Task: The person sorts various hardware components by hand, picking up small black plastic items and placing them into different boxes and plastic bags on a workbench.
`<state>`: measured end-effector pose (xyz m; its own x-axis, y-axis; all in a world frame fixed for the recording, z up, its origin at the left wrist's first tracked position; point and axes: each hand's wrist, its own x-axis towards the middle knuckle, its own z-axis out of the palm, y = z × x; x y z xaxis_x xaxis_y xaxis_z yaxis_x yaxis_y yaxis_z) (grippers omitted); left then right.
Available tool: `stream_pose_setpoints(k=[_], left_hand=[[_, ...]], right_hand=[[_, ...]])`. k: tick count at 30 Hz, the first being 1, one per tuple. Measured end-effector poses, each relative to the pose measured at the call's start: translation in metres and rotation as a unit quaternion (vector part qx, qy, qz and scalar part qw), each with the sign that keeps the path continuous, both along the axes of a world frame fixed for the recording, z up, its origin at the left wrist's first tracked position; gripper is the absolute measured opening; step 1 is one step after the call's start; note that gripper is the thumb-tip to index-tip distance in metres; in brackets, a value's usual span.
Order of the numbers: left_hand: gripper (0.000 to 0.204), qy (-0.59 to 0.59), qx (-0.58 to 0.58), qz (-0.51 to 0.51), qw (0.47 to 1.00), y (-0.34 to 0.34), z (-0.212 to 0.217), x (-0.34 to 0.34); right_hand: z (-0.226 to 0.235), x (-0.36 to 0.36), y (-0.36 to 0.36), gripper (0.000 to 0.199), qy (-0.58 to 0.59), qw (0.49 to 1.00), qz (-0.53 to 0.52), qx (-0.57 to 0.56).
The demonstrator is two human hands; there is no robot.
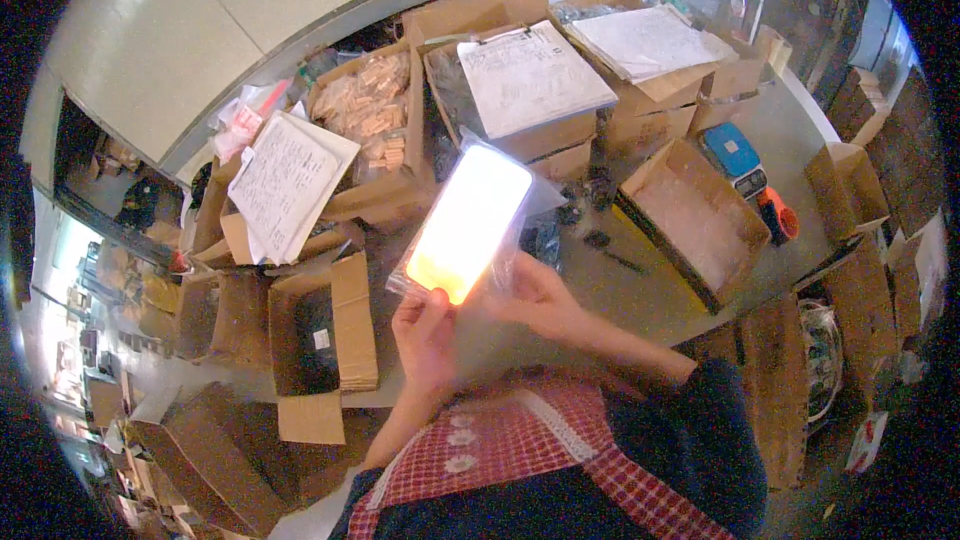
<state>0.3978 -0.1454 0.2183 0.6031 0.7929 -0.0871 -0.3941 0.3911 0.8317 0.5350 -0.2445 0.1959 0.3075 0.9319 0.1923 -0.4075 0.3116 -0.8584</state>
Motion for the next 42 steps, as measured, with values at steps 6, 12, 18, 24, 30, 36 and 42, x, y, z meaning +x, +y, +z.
stream_pose_setpoints(k=[6, 12, 18, 24, 30, 36, 42], left_hand=[[0.016, 0.021, 0.012, -0.004, 1.0, -0.007, -0.01, 0.005], [0.027, 0.107, 0.083, -0.097, 0.986, -0.003, -0.016, 0.009], [0.035, 0.161, 0.093, -0.14, 0.972, 0.012, -0.068, -0.019], [0.043, 0.223, 0.124, -0.171, 0.952, 0.018, -0.122, -0.038], [0.06, 0.352, 0.214, -0.118, 0.904, 0.018, -0.169, -0.043], [0.06, 0.355, 0.413, -0.038, 0.838, 0.001, -0.253, -0.065], [0.053, 0.4, 0.438, -0.093, 0.799, -0.005, -0.216, -0.062]], right_hand=[[-0.002, -0.009, 0.009, 0.032, -0.043, 0.983, -0.177, -0.024], [0.004, 0.038, 0.015, 0.024, -0.098, 0.961, -0.25, -0.063], [0.034, 0.14, 0.051, 0.03, -0.032, 0.954, -0.28, -0.104], [0.045, 0.232, 0.085, 0.032, -0.194, 0.907, -0.306, -0.216], [0.017, 0.194, 0.055, 0.036, -0.537, 0.588, -0.605, 0.012], [-0.102, 0.125, -0.025, 0.035, -0.643, 0.653, -0.372, -0.146], [-0.164, 0.105, -0.097, 0.043, -0.605, 0.595, -0.33, -0.413]])
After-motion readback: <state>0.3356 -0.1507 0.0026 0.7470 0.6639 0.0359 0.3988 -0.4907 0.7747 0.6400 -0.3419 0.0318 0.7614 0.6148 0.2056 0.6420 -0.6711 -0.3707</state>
